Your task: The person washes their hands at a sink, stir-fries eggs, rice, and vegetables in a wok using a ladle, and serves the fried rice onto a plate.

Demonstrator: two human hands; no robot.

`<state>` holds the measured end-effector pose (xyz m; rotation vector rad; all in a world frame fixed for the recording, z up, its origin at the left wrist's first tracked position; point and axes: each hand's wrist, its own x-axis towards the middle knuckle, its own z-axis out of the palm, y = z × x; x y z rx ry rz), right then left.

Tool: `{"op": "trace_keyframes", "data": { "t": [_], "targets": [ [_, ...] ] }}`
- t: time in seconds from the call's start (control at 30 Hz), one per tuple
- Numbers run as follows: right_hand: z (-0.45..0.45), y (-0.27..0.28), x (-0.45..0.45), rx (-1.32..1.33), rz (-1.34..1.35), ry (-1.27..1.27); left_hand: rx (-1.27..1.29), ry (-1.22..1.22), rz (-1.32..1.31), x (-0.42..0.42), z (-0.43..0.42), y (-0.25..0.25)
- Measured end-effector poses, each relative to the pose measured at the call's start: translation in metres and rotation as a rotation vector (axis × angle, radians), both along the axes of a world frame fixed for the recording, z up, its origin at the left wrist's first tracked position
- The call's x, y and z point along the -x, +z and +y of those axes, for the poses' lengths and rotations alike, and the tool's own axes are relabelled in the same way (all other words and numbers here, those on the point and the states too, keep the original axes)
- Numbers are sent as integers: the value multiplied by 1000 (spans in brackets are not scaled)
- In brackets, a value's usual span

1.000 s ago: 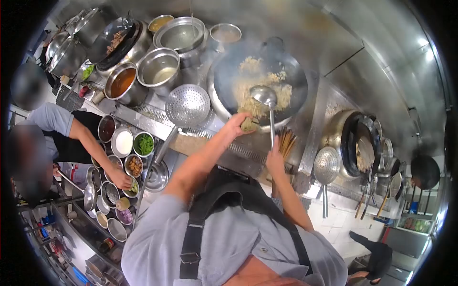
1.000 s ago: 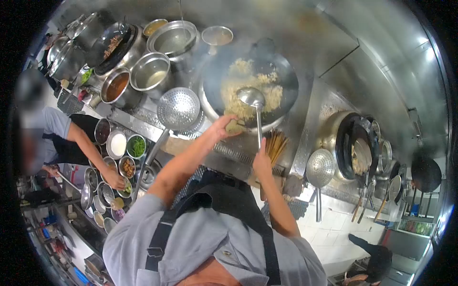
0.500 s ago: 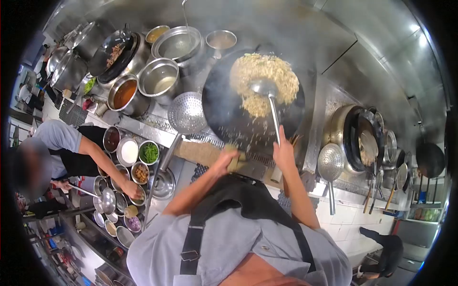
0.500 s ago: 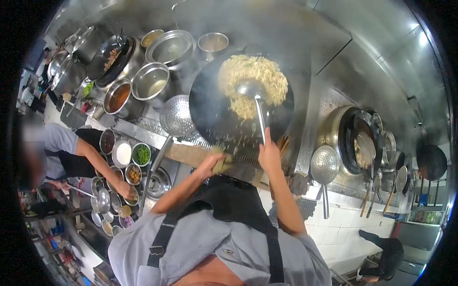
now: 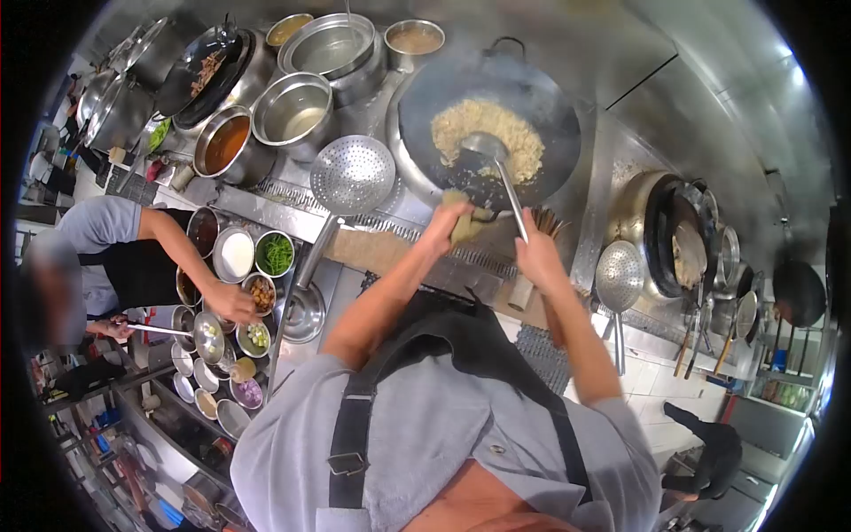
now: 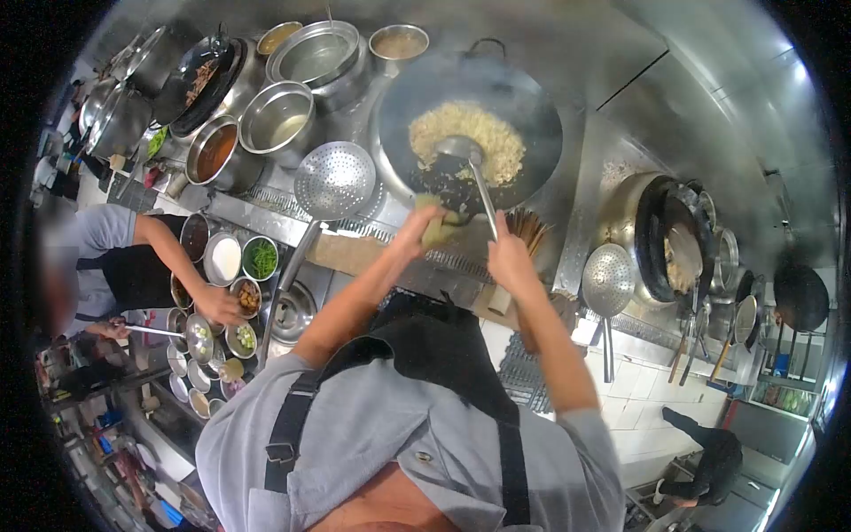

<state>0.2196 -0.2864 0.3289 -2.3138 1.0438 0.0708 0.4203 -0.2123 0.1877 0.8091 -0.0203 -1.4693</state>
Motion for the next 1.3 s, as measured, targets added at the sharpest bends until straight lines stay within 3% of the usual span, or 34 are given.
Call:
{"op": "trace_keyframes", "data": {
  "t": [0.07,0.17,0.23,0.3,0.37,0.47,0.53,0.6,0.7,0.73,0.8,0.87,0.97,1.0,1.1,1.13,1.23,1.3],
  "targets": [
    [-16,-45,-9,121,-77,-60,-4,5,-60,21,42,-10],
    [-7,-29,21,354,-373,91,70,71,-120,18,40,-2],
    [8,-9,45,302,-215,96,4,78,-122,10,25,21],
    [14,-6,55,190,-23,54,-12,68,64,-18,-26,-7],
    [-1,-16,42,62,170,-31,-36,69,37,-33,-50,-3],
    [-58,-76,40,325,-297,99,-49,76,98,-30,-35,9],
    [-74,-65,37,17,-393,-81,-48,87,-5,-34,-2,17],
    [-41,6,20,-365,-559,-336,-79,62,-29,-27,48,17],
    [-42,39,0,-757,-802,-354,-102,5,-31,-27,117,9],
    [-51,25,-13,-897,-828,-457,-154,-8,-28,-31,131,5],
    [-113,-56,-36,-1096,-688,-461,-262,-38,-18,-34,156,-2],
    [-141,-72,-67,-857,-544,-476,-206,75,-110,-30,171,6],
    [-124,-20,-92,-210,-395,-255,-204,151,-213,-38,188,17],
    [-115,2,-87,-244,-390,-212,-197,181,-246,-41,192,26],
    [-80,25,-62,-692,-543,-297,-232,227,-286,-46,204,27],
    [-82,14,-58,-944,-592,-253,-256,238,-281,-46,208,29],
    [-136,-60,-66,-1110,-544,-556,-288,185,-263,-35,228,20],
    [-138,-43,-73,-639,-484,-422,-270,155,-289,-45,225,19]
  ]
}}
